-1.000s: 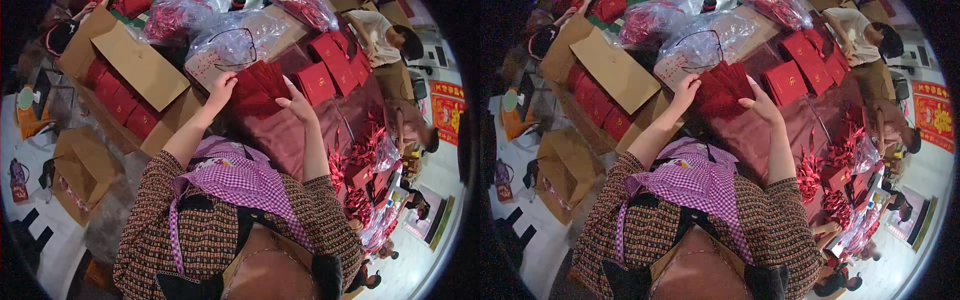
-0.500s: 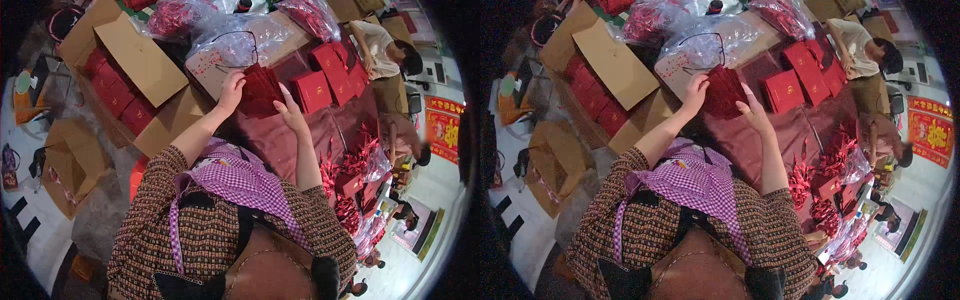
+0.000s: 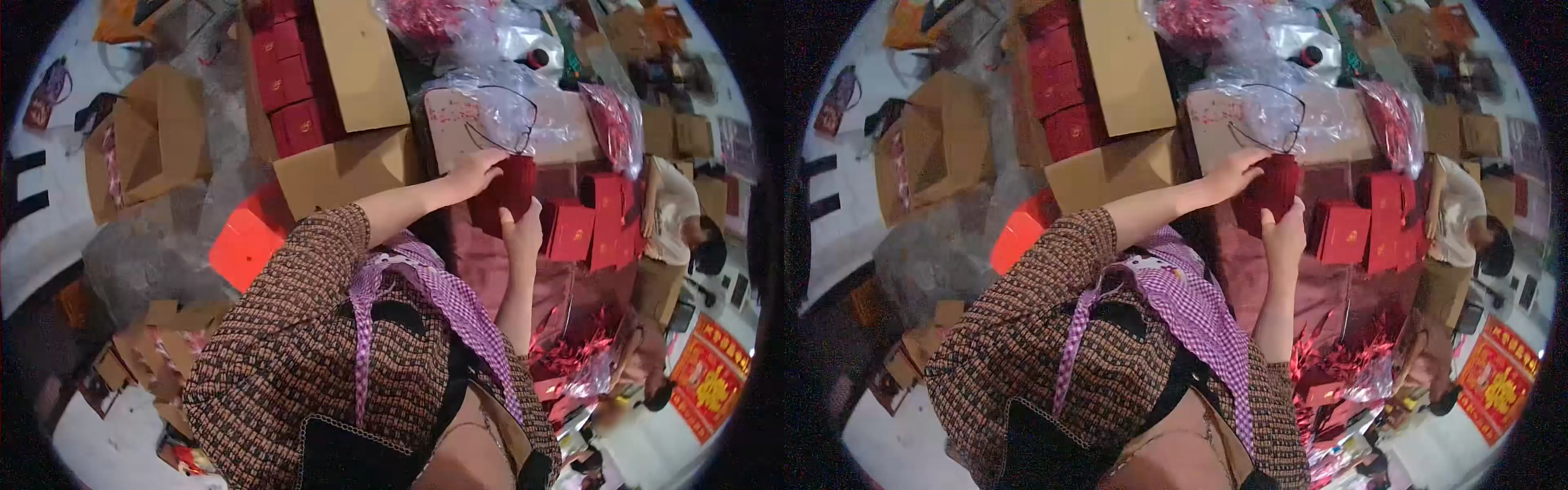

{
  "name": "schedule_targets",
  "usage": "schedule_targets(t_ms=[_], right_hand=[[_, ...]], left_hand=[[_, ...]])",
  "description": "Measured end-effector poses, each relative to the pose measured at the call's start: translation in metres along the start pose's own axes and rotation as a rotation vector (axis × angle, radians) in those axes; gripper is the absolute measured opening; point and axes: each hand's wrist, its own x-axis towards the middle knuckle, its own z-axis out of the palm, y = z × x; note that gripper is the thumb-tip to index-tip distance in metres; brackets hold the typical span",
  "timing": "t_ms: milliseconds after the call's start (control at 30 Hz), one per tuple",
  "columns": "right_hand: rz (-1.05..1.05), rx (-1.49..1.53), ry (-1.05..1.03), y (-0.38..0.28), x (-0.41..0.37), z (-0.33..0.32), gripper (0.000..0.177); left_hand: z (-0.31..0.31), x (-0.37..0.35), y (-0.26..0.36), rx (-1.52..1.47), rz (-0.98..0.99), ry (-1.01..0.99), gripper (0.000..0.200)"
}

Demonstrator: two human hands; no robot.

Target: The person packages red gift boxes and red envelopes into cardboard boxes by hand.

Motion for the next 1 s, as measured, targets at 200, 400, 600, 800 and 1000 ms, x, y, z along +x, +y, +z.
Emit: schedule_targets(t_ms=[200,400,600,800,1000], right_hand=[[-0.053,0.082,0.02,0.019,0.005,0.009,0.064],[-0.035,0.034,0.034,0.025,0.009,0.016,0.07],[-0.052,0.049,0.068,0.028,0.011,0.018,0.066],[-0.043,0.0,0.089,0.023,0.01,0.017,0.065],[-0.048,0.098,0.087,0.023,0.009,0.017,0.063]], left_hand=[[-0.149,0.018,-0.009,0.311,-0.062,0.314,0.029],[-0.245,-0.041,-0.118,0.01,-1.009,0.684,0.05],[-0.167,-0.018,-0.09,0.26,-0.342,0.436,0.05],[-0.127,0.026,-0.052,-0.107,-0.471,0.413,0.035],[-0.152,0.01,-0.103,-0.068,-0.637,0.299,0.029]])
